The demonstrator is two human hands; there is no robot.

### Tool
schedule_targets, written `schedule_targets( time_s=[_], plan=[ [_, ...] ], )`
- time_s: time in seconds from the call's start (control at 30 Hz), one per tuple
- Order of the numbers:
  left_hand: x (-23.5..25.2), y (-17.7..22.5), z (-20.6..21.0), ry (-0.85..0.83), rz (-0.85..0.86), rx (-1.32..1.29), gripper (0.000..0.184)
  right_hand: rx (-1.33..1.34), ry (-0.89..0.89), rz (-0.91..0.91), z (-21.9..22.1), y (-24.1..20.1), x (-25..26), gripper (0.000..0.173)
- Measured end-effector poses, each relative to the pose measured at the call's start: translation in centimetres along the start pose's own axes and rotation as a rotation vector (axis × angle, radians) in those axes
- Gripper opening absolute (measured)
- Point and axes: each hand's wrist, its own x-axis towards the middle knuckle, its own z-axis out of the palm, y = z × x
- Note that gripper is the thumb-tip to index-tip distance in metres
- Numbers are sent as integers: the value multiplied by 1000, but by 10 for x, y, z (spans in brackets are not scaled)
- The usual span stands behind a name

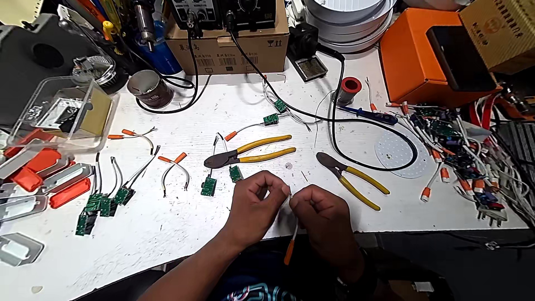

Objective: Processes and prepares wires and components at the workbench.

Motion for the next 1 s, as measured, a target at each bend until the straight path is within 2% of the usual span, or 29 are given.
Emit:
schedule_targets(
  time_s=[0.17, 0.37, 0.47, 0.67, 0.83, 0.9, 1.0],
  plan=[
    [7, -3, -26, 80, -44, -109, 10, 128, 12, 83, -2, 6, 1, 18],
    [-3, 2, -29, 20, -57, -15, 7, 208, -13, 184, 6, 6, 6, 20],
    [-6, 7, -27, -16, -42, 35, 8, 181, -4, 162, 9, 6, 5, 20],
    [-6, 10, -31, -109, -74, 11, 10, -36, 14, 34, 18, -1, -1, 13],
    [-15, 15, -35, -127, -14, 23, 10, -97, -57, -58, 22, 1, -8, 9],
    [-26, 15, -43, -127, 60, 79, 12, -68, -85, -84, 18, 6, -5, 9],
    [-46, 11, -68, -56, 223, 255, 14, -108, -32, -34, 13, 4, 7, 10]
  ],
)
